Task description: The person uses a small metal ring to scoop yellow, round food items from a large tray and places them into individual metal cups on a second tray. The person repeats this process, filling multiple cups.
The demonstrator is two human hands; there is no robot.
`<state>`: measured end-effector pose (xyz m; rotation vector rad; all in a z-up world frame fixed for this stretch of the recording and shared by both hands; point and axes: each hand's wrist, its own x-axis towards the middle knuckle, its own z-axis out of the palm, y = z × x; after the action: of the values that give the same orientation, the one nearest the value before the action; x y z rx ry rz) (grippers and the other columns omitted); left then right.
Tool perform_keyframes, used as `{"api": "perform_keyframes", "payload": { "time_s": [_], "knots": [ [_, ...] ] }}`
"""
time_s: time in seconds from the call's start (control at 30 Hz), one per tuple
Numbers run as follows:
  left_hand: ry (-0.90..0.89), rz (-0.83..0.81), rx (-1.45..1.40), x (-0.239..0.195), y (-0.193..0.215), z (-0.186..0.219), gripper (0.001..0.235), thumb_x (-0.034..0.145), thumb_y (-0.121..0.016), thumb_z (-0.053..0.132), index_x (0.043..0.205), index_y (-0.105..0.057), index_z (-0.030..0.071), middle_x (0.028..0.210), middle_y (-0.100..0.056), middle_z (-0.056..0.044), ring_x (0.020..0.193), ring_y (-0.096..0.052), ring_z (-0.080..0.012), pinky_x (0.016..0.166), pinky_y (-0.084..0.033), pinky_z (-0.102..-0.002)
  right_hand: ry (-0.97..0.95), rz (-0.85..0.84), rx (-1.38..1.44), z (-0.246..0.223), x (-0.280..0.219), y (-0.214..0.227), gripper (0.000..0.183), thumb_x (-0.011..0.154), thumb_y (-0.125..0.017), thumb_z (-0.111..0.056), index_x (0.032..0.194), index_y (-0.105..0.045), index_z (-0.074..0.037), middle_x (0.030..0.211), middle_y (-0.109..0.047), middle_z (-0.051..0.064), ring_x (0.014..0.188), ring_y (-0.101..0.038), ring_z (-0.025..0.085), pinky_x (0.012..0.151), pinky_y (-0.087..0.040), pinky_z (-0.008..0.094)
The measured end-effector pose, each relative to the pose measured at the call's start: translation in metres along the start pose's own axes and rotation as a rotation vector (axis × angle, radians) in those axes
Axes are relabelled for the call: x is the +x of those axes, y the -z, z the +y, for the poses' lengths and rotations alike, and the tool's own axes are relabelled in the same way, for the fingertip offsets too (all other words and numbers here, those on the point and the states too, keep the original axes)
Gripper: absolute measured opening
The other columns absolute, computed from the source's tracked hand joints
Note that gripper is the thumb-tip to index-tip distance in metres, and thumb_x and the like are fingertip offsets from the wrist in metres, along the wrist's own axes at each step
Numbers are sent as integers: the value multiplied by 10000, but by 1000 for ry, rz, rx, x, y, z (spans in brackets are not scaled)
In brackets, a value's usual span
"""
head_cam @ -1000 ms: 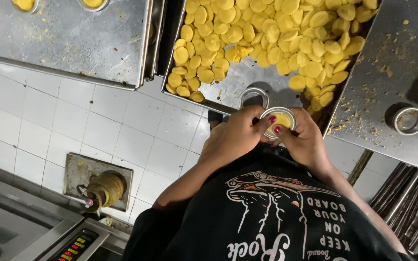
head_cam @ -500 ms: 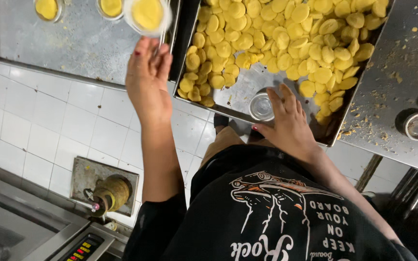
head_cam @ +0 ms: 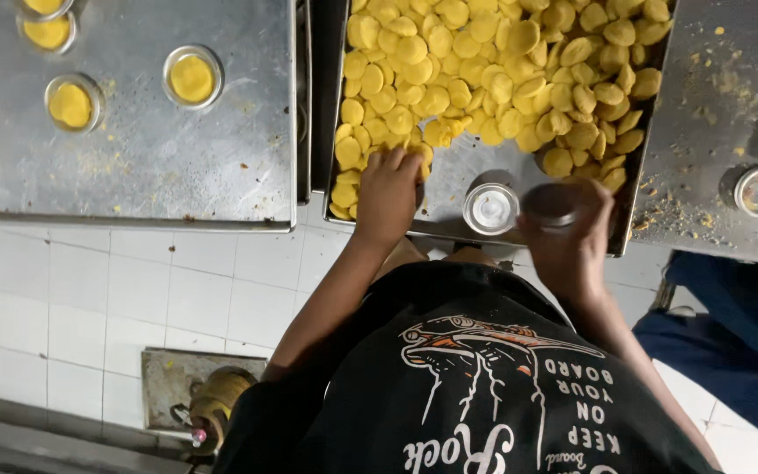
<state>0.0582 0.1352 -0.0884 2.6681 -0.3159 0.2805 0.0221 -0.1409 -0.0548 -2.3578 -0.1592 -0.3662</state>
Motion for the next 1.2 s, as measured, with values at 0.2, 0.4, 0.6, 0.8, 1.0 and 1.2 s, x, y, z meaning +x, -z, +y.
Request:
{"api": "perform_keyframes", "payload": {
  "time_s": [0.2,0.4,0.6,0.8,1.0,1.2],
  "knots": [
    [-36,70,-143,-8,1,-11,317,737,-790,117,919,-538,179,930,-566,-14,932,-598,-325,780,-517,-447,62,-186,-321,79,-48,9,177,1030,-707,-133,1195,-696,-69,956,-670,137,924,-683,410,860,-516,545],
    [502,161,-842,-1,37,18,317,887,-784,164,1132,-607,69,867,-714,-108,744,-697,-227,677,-572,-341,-39,16,-254,55,-62,5,269,1035,-638,12,1220,-742,-153,1069,-737,48,1005,-717,314,957,-508,445],
    [471,-197,-1128,-1,84,69,321,832,-844,215,1113,-732,107,972,-775,-109,916,-764,-231,750,-631,-330,-630,26,471,-64,-10,8,232,1116,-503,-53,1309,-605,27,1181,-595,230,1045,-650,331,779,-595,510],
    [232,-210,-794,-17,38,82,309,864,-786,214,1169,-740,195,953,-729,-52,974,-731,-282,813,-618,-392,-934,-36,992,-112,-7,-7,298,1094,-473,-161,1316,-595,-4,1047,-662,217,918,-725,333,780,-631,526],
    [169,-159,-458,-19,58,92,277,804,-779,208,1053,-656,215,856,-648,14,918,-695,-244,807,-603,-382,-812,-179,953,-90,-14,-4,334,1015,-603,-55,1338,-572,25,1032,-652,195,901,-706,308,764,-634,488],
    [274,-211,-1023,-20,48,103,371,793,-793,184,1111,-654,52,876,-639,-132,962,-693,-378,803,-558,-471,-477,-289,440,-43,-17,9,265,977,-704,-42,1240,-675,-33,956,-708,212,812,-695,269,625,-614,404]
  ]
}}
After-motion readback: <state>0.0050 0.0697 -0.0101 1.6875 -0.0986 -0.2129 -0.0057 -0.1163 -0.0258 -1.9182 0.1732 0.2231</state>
